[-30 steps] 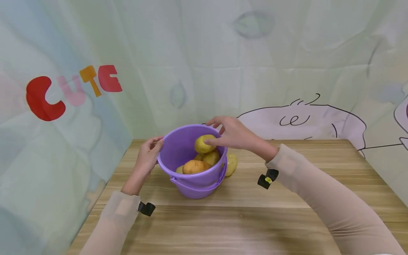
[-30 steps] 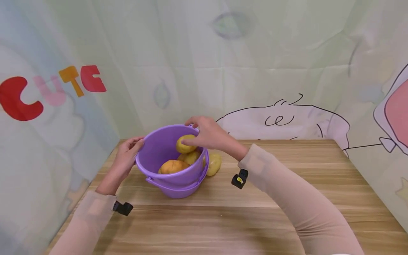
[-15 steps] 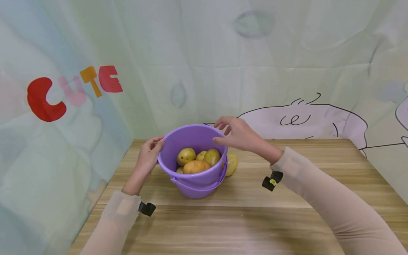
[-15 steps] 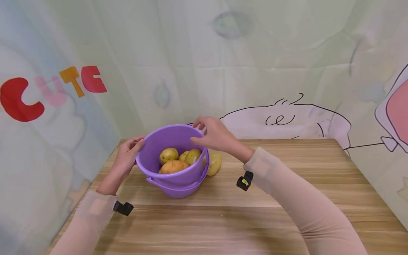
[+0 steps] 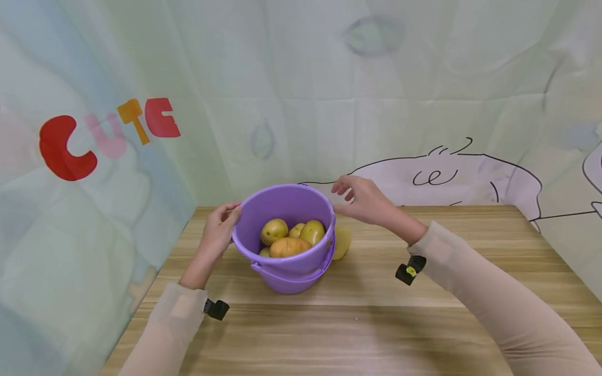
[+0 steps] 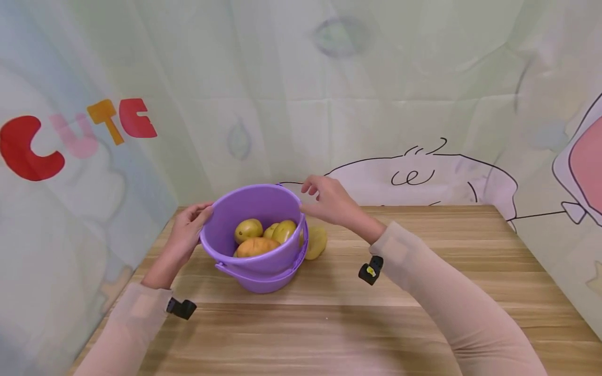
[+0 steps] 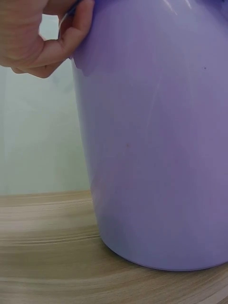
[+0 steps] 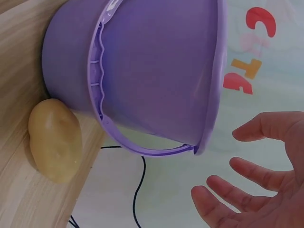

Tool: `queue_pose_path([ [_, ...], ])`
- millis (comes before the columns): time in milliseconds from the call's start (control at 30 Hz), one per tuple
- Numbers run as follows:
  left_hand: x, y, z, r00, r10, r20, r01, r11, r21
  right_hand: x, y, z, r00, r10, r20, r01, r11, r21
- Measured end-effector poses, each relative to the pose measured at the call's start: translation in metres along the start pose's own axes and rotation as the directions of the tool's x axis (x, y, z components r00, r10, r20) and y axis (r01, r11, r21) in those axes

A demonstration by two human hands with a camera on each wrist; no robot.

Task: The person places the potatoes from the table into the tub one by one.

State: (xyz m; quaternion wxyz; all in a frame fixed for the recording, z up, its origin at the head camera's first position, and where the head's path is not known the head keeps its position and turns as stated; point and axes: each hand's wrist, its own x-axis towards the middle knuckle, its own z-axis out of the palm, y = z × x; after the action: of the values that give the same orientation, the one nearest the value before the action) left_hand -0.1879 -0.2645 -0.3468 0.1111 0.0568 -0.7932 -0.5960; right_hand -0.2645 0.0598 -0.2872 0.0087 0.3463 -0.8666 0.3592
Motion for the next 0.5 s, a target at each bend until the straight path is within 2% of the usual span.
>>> queue_pose_path([
  [300, 0.001, -0.002, 0.000, 1.000, 0.006, 0.001, -0.006, 1.000, 0.005, -0.005, 0.015, 0.003, 0.999, 0.030, 0.028, -0.030, 0.999, -0.018],
  [500, 0.000, -0.002, 0.000, 1.000, 0.004, -0.001, -0.004, 1.000, 0.007, -0.007, 0.028, 0.009, 0.994, 0.008, 0.105, -0.005, 1.000, -0.027],
])
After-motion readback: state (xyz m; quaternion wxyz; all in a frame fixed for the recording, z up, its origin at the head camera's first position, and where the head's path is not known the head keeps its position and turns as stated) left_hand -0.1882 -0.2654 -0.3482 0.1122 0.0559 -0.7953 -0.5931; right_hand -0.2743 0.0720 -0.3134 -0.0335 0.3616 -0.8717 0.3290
